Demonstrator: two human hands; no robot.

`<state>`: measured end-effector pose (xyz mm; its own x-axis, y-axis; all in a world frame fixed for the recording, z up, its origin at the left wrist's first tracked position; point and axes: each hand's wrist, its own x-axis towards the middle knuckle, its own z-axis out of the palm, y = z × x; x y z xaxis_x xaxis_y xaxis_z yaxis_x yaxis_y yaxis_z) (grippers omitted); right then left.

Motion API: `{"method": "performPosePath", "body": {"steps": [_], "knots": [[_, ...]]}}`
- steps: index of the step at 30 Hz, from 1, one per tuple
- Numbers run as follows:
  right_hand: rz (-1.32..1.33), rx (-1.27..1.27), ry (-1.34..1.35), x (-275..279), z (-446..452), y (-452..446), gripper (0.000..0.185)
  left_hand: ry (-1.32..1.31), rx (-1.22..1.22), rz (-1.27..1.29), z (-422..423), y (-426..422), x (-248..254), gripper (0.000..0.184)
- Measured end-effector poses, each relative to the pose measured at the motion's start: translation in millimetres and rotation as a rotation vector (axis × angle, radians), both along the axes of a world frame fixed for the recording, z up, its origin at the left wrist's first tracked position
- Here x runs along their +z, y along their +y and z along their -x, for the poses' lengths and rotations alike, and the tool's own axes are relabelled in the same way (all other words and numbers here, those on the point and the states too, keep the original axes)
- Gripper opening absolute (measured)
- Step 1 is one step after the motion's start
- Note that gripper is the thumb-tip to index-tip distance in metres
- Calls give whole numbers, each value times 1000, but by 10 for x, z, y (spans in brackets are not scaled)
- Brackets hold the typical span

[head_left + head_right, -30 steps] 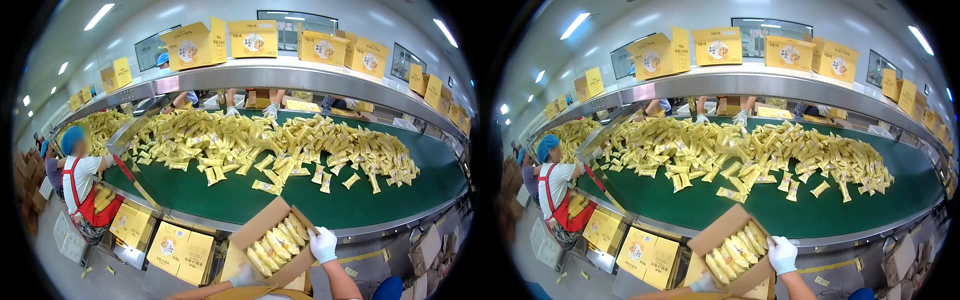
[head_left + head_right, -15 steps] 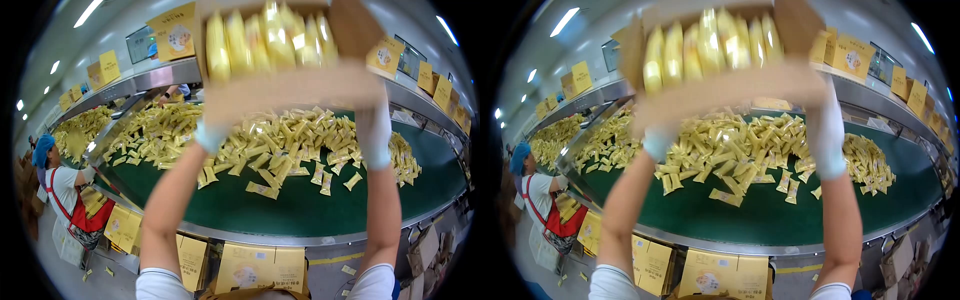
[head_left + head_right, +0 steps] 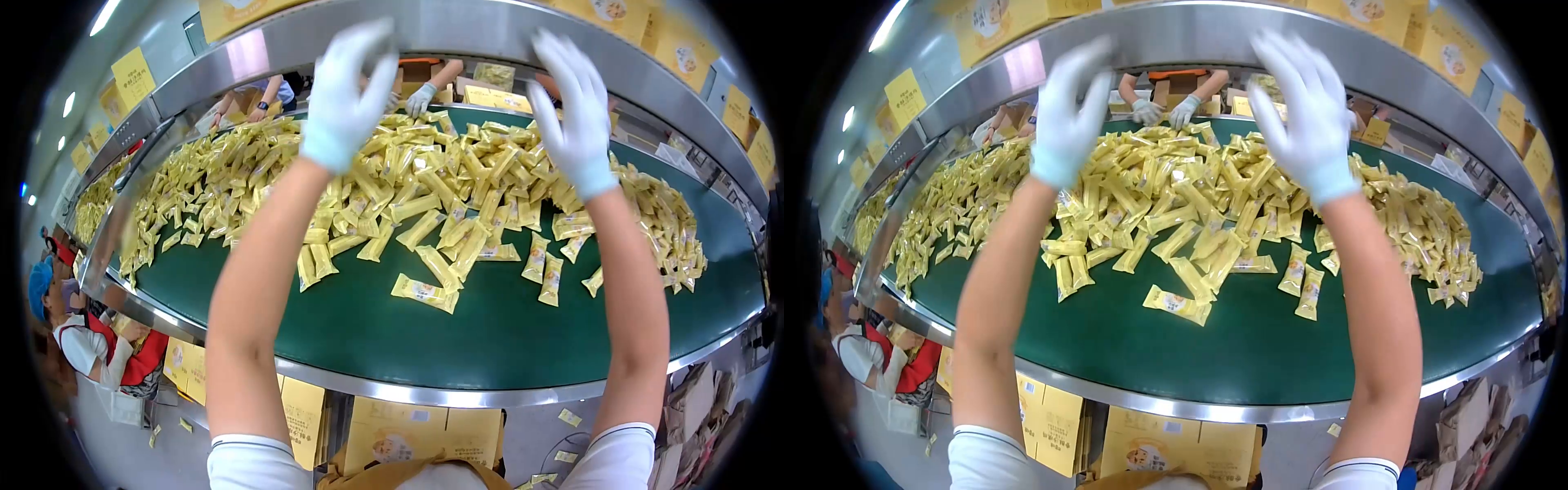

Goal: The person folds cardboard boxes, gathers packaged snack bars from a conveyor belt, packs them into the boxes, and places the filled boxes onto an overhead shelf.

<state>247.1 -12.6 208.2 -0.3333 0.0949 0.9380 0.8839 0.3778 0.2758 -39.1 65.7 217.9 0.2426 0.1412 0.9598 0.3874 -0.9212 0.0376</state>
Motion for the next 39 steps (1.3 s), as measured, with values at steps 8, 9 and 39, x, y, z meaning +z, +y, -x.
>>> {"method": "performPosePath", "body": {"steps": [8, 9, 39], "knots": [[851, -397, 390, -3829, -1935, -212, 39, -327, 770, 1192, 2304, 640, -3185, 54], [989, -353, 623, -3784, -1864, -222, 41, -399, 559, 1270, 2452, 730, -3364, 57], [1374, 106, 577, -3435, -40, -467, 59, 569, -247, 1374, 265, -178, -3068, 75]]}}
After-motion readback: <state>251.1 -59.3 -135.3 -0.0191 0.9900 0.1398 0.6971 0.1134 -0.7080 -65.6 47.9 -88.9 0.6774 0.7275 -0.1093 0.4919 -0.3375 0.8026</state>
